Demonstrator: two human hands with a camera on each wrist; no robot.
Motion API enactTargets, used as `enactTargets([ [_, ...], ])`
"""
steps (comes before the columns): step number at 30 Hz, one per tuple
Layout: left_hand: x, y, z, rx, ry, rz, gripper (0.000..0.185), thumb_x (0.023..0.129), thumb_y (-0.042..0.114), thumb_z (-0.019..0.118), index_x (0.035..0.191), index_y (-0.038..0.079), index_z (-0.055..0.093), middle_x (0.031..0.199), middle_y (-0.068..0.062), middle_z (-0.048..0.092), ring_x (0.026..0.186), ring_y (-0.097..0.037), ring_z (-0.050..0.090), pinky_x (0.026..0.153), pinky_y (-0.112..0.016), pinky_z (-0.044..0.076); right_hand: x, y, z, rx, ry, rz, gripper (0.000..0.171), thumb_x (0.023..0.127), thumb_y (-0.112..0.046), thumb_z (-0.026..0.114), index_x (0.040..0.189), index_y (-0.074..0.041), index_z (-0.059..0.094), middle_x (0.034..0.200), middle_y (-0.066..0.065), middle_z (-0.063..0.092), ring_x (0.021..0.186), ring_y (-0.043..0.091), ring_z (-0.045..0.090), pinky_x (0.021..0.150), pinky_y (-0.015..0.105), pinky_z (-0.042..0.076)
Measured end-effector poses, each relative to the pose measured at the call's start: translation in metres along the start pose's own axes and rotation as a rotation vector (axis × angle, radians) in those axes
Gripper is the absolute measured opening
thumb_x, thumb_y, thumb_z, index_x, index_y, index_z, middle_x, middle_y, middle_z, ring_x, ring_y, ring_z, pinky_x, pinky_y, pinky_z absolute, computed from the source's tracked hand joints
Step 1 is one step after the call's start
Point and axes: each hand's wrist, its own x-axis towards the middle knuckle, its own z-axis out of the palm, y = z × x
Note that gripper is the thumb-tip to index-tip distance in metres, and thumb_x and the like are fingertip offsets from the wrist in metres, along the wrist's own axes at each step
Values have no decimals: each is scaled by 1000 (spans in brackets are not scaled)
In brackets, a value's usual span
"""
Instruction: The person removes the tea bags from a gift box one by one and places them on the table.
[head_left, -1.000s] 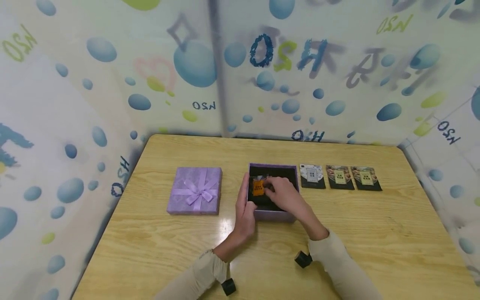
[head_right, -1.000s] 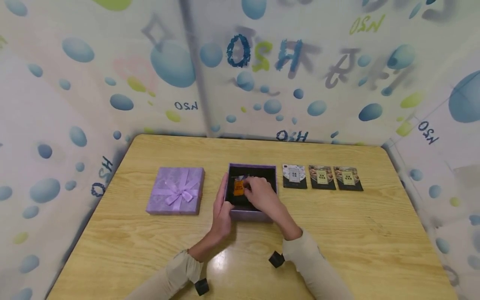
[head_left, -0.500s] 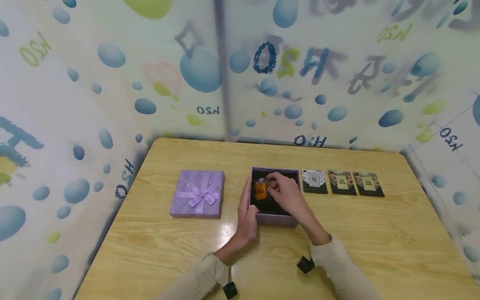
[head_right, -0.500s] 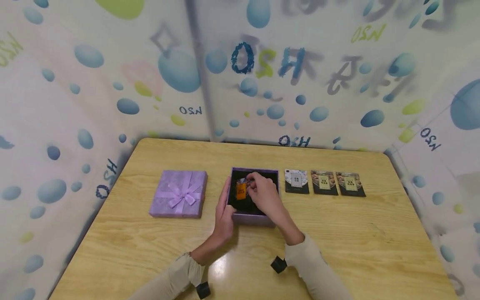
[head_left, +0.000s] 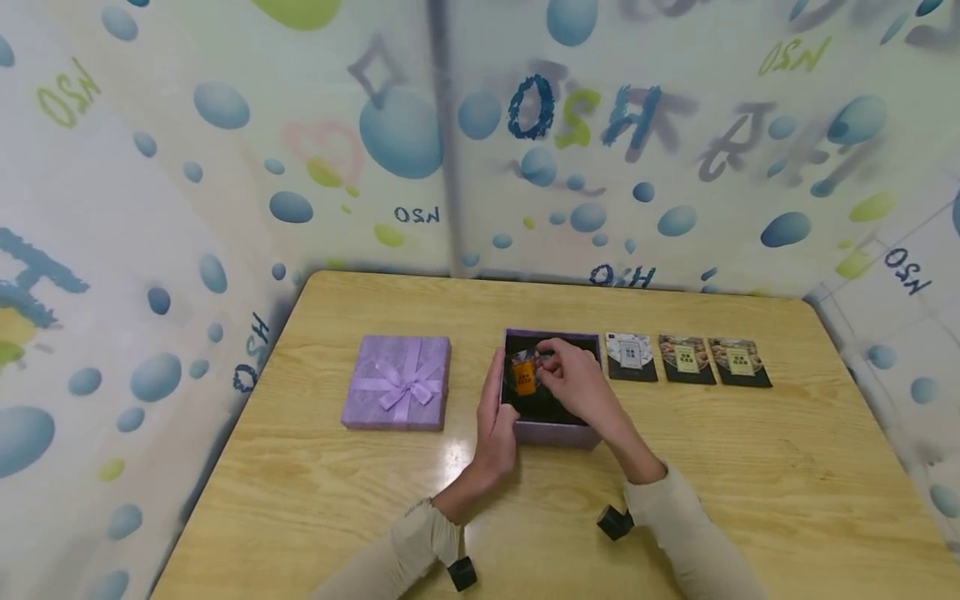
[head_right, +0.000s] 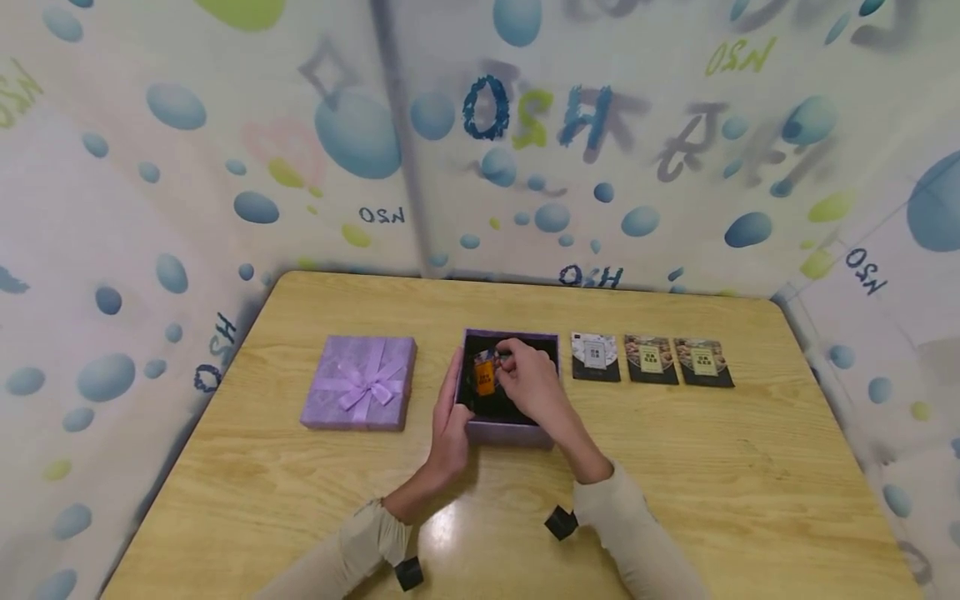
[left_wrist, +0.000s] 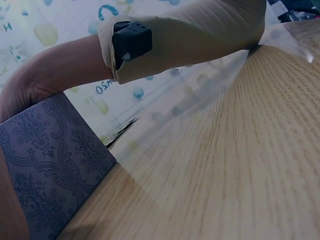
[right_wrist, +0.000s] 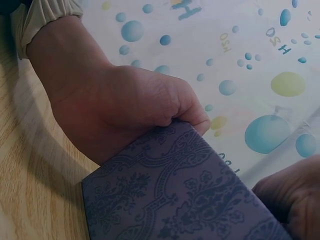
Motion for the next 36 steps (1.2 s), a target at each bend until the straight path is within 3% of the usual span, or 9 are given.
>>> enactTargets([
  [10, 3, 2, 0, 3, -5, -18, 87, 82, -8, 33, 167, 7, 20, 172, -17, 22, 159, -23, 18, 123, -22, 15, -4, -5, -7, 31, 12, 39, 49, 96, -6, 69, 142, 2, 55, 95, 13, 75, 80, 23, 70, 72, 41, 59],
  [24, 1, 2, 0, -26, -12, -42, 89, 82, -9, 32, 168, 9, 19, 173, -5, 21, 159, -21, 18, 123, -21, 15, -15, -11, -20, 61, 75, 30, 50, 97, -6, 69, 144, 2, 53, 99, 14, 74, 83, 24, 69, 77, 45, 59],
  [36, 1, 1, 0, -35, -5, -34, 87, 82, -10, 32, 167, 6, 19, 173, -4, 21, 159, -22, 17, 124, -21, 14, -22, -9, -26, 101, 71, 61, 51, 98, -6, 68, 146, 0, 52, 101, 14, 73, 86, 25, 68, 78, 44, 57],
])
